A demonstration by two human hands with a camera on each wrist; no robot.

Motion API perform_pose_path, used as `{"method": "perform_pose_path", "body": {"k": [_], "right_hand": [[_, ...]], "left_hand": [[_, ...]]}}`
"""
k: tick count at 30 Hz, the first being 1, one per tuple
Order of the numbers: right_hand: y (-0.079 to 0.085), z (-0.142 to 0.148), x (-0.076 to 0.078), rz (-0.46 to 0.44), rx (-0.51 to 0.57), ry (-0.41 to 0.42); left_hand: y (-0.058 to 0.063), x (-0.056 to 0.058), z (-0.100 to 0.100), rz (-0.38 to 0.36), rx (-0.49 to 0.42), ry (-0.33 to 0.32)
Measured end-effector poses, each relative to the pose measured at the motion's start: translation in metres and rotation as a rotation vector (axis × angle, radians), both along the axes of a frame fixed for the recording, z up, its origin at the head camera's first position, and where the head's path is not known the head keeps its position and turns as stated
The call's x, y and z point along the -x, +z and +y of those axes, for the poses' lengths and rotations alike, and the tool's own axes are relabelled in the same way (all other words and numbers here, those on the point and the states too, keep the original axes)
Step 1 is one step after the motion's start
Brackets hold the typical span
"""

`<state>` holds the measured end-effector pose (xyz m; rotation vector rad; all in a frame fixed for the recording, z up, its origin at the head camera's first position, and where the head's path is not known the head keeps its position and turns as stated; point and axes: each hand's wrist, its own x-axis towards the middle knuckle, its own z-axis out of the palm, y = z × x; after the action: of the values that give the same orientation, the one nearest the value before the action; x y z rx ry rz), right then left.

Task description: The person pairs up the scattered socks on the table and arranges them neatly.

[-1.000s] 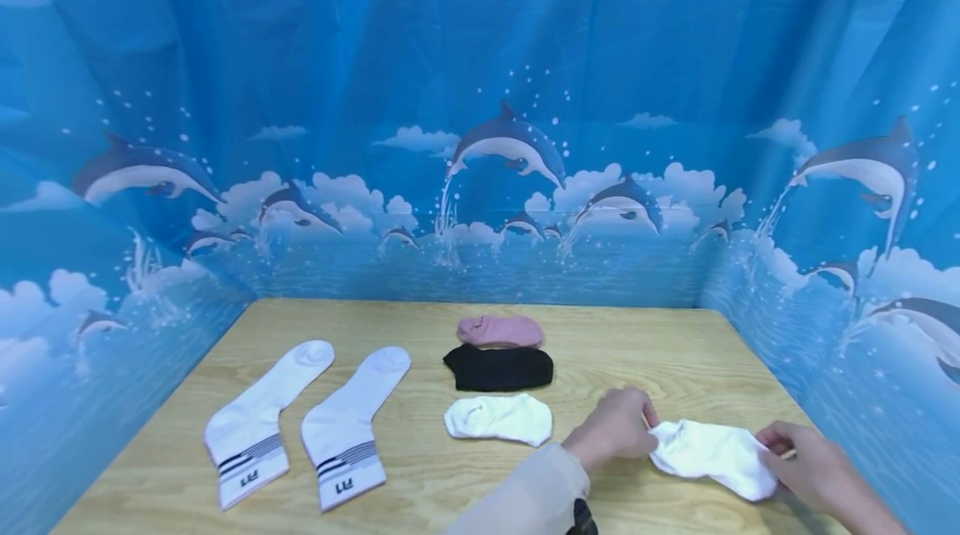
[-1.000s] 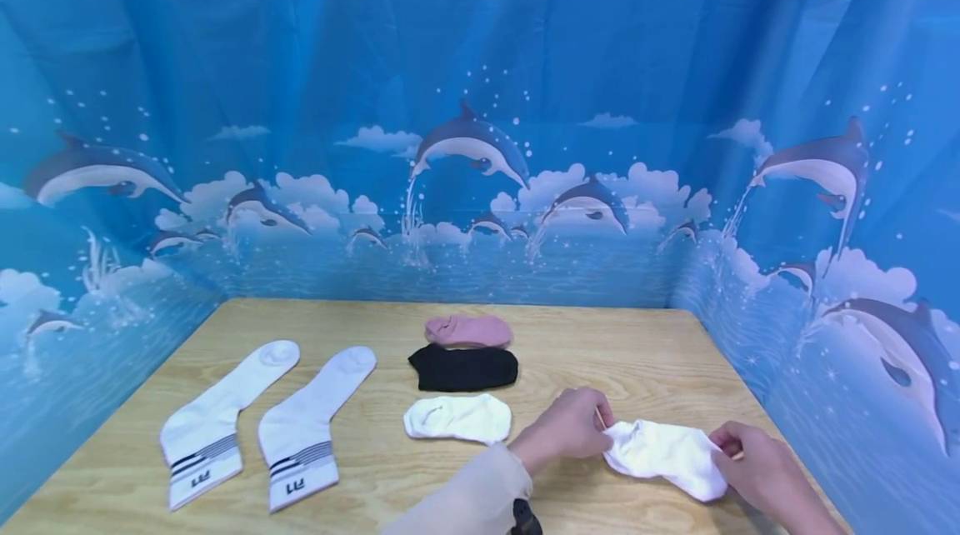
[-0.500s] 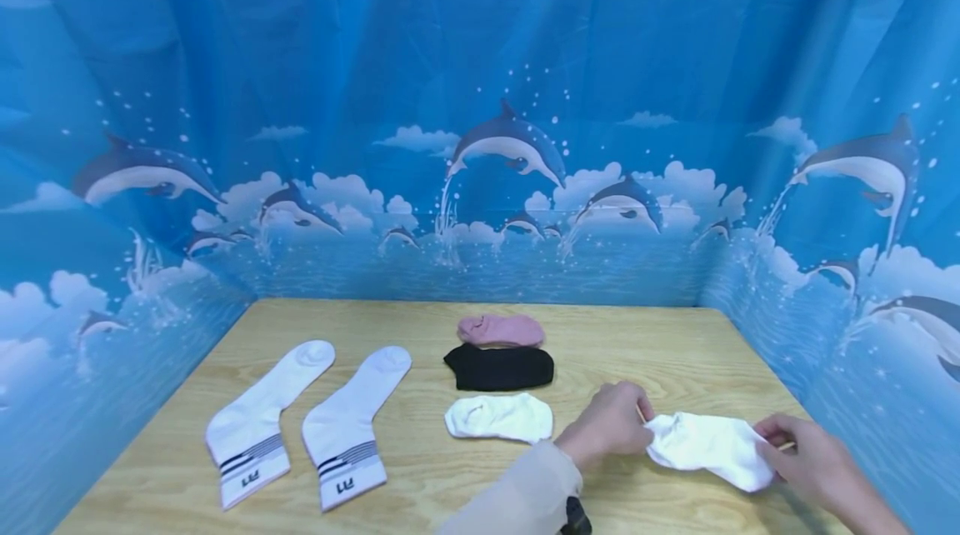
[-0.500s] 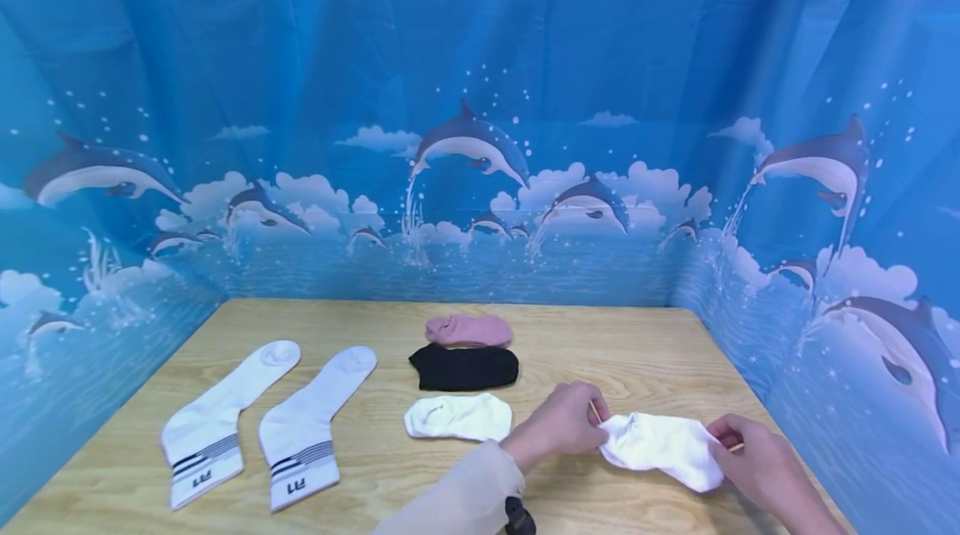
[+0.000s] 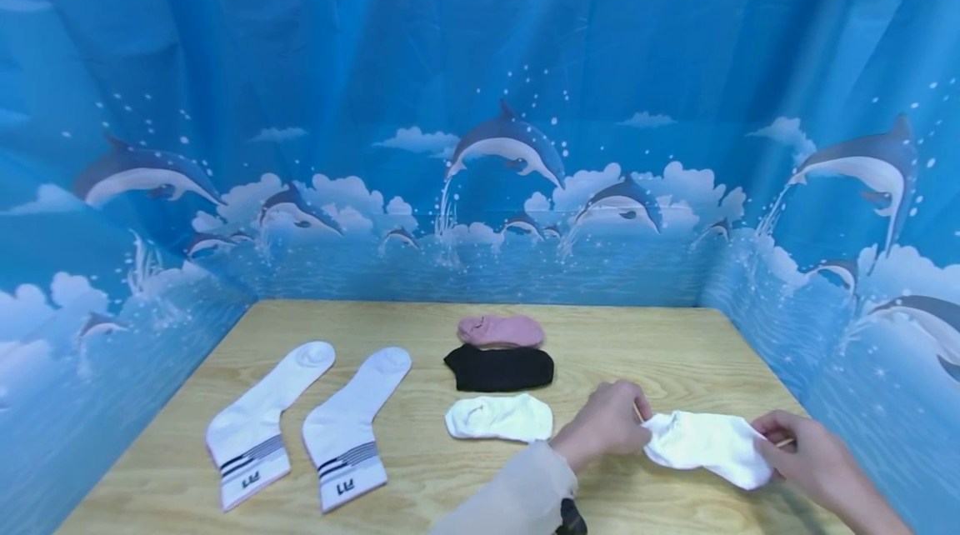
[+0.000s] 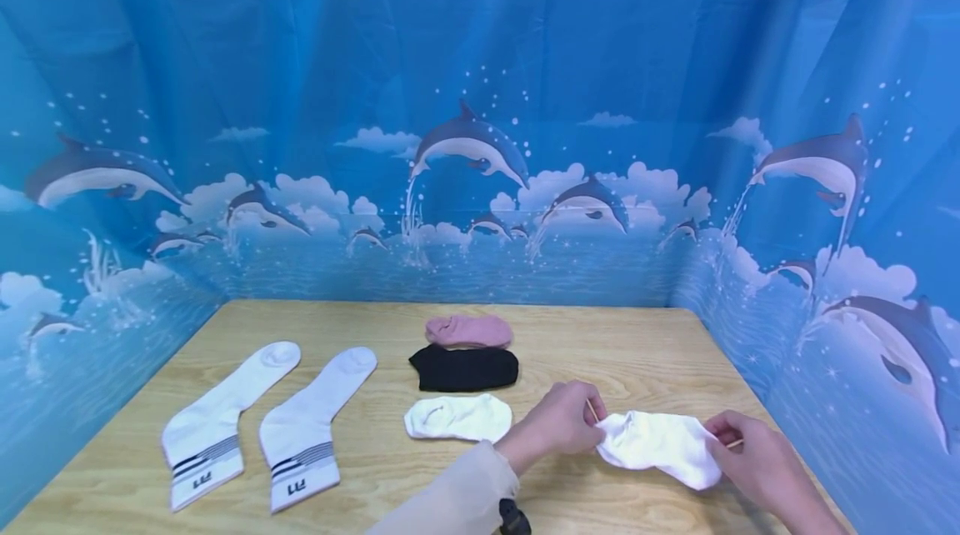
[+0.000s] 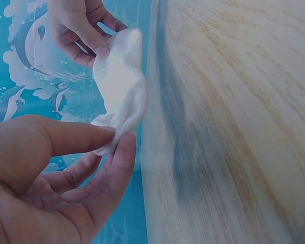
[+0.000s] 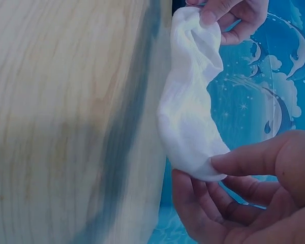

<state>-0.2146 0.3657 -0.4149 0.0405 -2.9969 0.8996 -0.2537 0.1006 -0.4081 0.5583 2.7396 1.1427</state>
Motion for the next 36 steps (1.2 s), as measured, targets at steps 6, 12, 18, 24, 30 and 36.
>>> {"method": "perform_pose_path", "body": {"k": [6,12,18,24,30,36], "right_hand": [[0.004,0.000,-0.001,-0.006,0.007,0.000],[0.007,-0.002,-0.002,0.012,0.009,0.005],[0.009,-0.003,-0.002,-0.017,0.013,0.004],[0.012,-0.004,-0.003,0.004,0.009,0.007],[0.015,-0.008,-0.002,-0.006,0.003,0.007],[0.019,-0.011,-0.001,0.000,0.019,0.017]], "left_hand": [[0.002,-0.002,-0.001,-0.015,-0.014,0.003],[0.003,-0.003,-0.004,-0.025,-0.040,0.004],[0.005,-0.003,-0.007,-0.033,-0.047,0.005],[0.009,-0.003,-0.010,-0.033,-0.064,0.008],[0.010,-0.002,-0.011,-0.036,-0.056,0.016],[0.011,-0.002,-0.014,-0.041,-0.048,0.026]]}}
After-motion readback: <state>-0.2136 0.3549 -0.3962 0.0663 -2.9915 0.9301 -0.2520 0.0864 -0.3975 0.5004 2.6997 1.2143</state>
